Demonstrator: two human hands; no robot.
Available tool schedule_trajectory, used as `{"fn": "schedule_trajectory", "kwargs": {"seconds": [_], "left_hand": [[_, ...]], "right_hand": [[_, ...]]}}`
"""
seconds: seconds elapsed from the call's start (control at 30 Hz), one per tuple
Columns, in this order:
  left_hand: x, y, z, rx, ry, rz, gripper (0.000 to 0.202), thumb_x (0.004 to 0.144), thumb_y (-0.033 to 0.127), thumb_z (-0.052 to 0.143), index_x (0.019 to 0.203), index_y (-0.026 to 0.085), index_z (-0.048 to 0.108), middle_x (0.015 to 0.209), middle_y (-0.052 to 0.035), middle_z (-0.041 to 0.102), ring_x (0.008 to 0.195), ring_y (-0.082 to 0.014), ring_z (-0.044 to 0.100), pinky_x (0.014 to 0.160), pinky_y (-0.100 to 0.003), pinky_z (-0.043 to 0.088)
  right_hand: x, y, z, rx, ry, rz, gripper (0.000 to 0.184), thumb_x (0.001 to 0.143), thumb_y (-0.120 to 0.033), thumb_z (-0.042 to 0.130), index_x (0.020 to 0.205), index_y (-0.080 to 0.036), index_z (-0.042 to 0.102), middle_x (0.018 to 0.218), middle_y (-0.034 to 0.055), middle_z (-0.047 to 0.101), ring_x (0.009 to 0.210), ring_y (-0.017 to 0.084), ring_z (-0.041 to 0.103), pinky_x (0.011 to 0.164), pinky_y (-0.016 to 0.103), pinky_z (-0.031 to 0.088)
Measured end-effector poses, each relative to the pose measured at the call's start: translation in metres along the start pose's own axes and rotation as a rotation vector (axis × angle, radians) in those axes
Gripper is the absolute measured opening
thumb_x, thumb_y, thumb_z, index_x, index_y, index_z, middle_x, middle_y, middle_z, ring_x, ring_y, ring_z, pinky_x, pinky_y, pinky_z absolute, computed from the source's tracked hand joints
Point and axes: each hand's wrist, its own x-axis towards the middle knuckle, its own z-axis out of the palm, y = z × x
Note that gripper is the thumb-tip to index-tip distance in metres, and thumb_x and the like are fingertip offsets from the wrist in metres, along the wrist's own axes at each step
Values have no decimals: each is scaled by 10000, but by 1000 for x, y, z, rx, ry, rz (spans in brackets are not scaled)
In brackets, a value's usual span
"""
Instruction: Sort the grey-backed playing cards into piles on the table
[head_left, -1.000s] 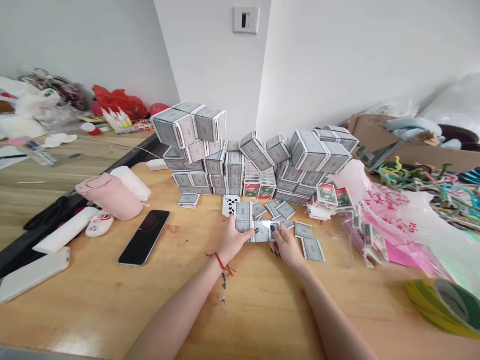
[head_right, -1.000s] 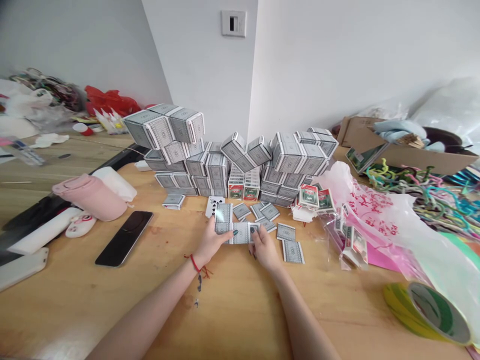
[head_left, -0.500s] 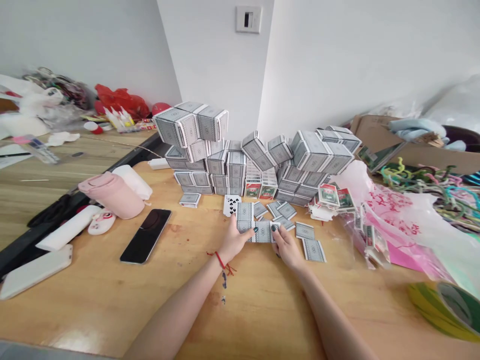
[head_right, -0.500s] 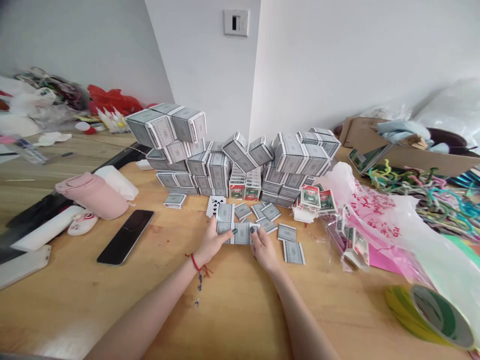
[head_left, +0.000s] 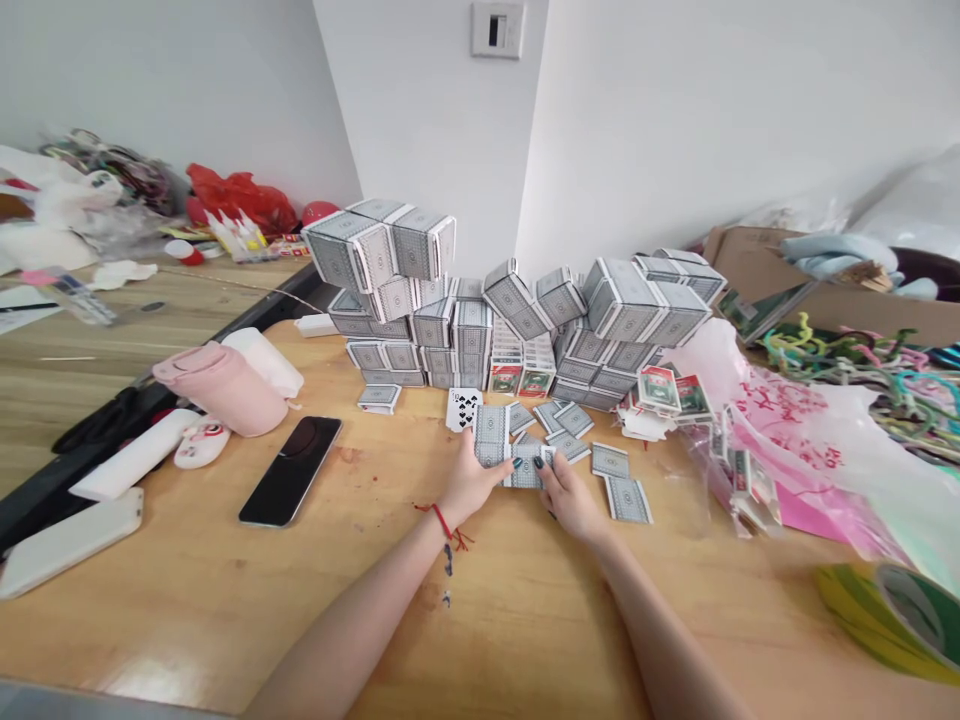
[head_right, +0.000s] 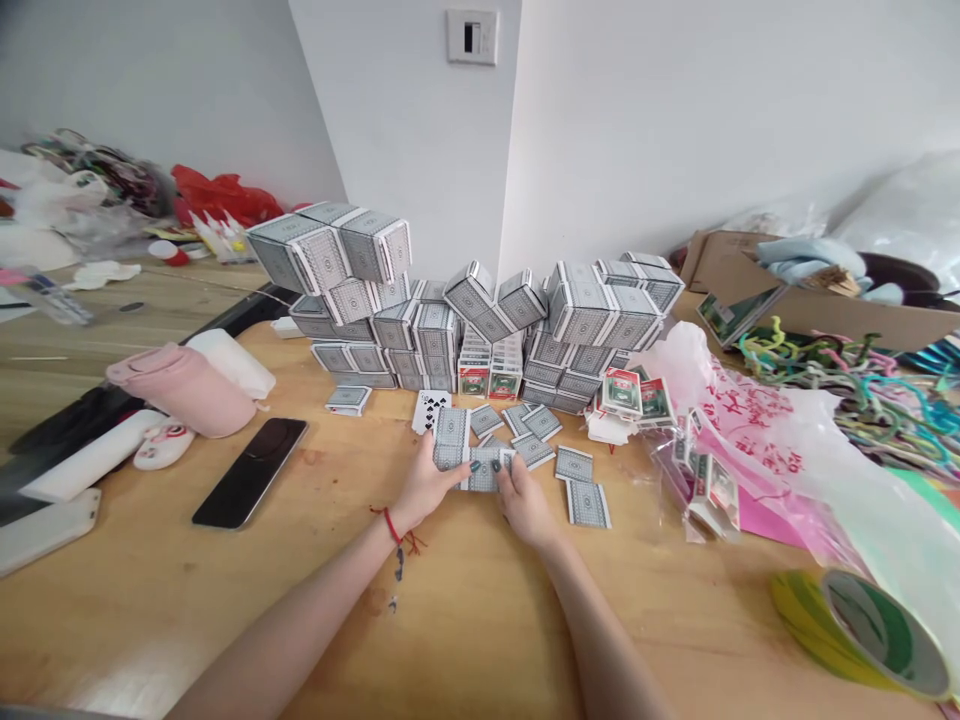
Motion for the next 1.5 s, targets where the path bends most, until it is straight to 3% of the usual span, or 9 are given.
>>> {"fn": "schedule_trajectory", "kwargs": {"seconds": [0.23, 0.5, 0.57, 0.67, 0.8, 0.97, 1.23, 1.4, 1.5], "left_hand": [[2, -5, -1, 9, -11, -13, 456, 624, 291, 665, 1000, 195, 425, 1041, -63, 569, 945, -200, 553, 837, -362, 432], [5, -6, 5, -143, -67, 48, 483, 683, 261, 617, 1108, 175, 405, 1136, -98, 536, 1032, -203, 521, 891, -375, 405], [5, -5, 5, -165, -76, 105, 451, 711, 260, 591, 1118, 161, 424, 1138, -108, 540, 1036, -206, 520, 884, -369, 410], [2, -4, 1, -59, -81, 233, 310, 758, 243, 536, 1054, 150, 520, 1052, -103, 594, 981, -199, 549, 859, -364, 424], [0, -1, -6, 260, -65, 555, 142, 759, 179, 534, 822, 217, 656, 1049, -52, 603, 1123, -207, 435, 961, -412, 332], [2, -2, -7, 434, 16, 730, 148, 734, 168, 570, 722, 262, 685, 1272, -11, 440, 1222, -230, 299, 987, -454, 288], [0, 0, -8, 187, -57, 608, 150, 748, 198, 551, 756, 250, 692, 1408, 20, 214, 1198, -241, 352, 952, -412, 356], [2, 6, -10, -253, -86, 176, 359, 798, 253, 464, 1152, 275, 519, 1199, -46, 514, 1089, -201, 479, 930, -369, 379], [1, 6, -9, -590, -141, -66, 432, 799, 324, 430, 1218, 225, 453, 1059, -56, 603, 989, -214, 547, 853, -365, 432]], "right_hand": [[-2, -5, 1, -49, -2, -13, 332, 798, -521, 397, 681, -233, 280, 494, -92, 296, 368, 66, 310, 338, 185, 252], [2, -5, -1, 136, 42, -33, 309, 775, -520, 444, 742, -215, 404, 456, -96, 330, 327, 51, 282, 308, 164, 241], [3, -6, -4, 186, 80, -35, 314, 770, -516, 458, 732, -205, 434, 426, -86, 383, 305, 54, 307, 296, 164, 245], [5, -10, -8, 415, 84, -21, 301, 746, -497, 507, 812, -203, 498, 581, -20, 561, 410, 95, 480, 369, 203, 391], [6, -16, -13, 701, -24, 0, 343, 732, -476, 524, 952, -213, 549, 820, 48, 630, 677, 180, 602, 563, 320, 509], [8, -9, -12, 695, 19, 20, 207, 701, -337, 621, 833, -180, 599, 708, 33, 630, 611, 157, 599, 528, 287, 515], [9, -5, -11, 722, 155, 9, 211, 662, -337, 672, 769, -172, 595, 637, 3, 603, 580, 127, 590, 522, 258, 527], [9, -3, -14, 675, 191, 16, 233, 625, -340, 700, 711, -158, 583, 578, -1, 600, 549, 125, 594, 548, 254, 527], [8, -4, -11, 607, 209, 14, 264, 619, -379, 694, 696, -159, 569, 590, 12, 616, 557, 156, 612, 554, 285, 530]]}}
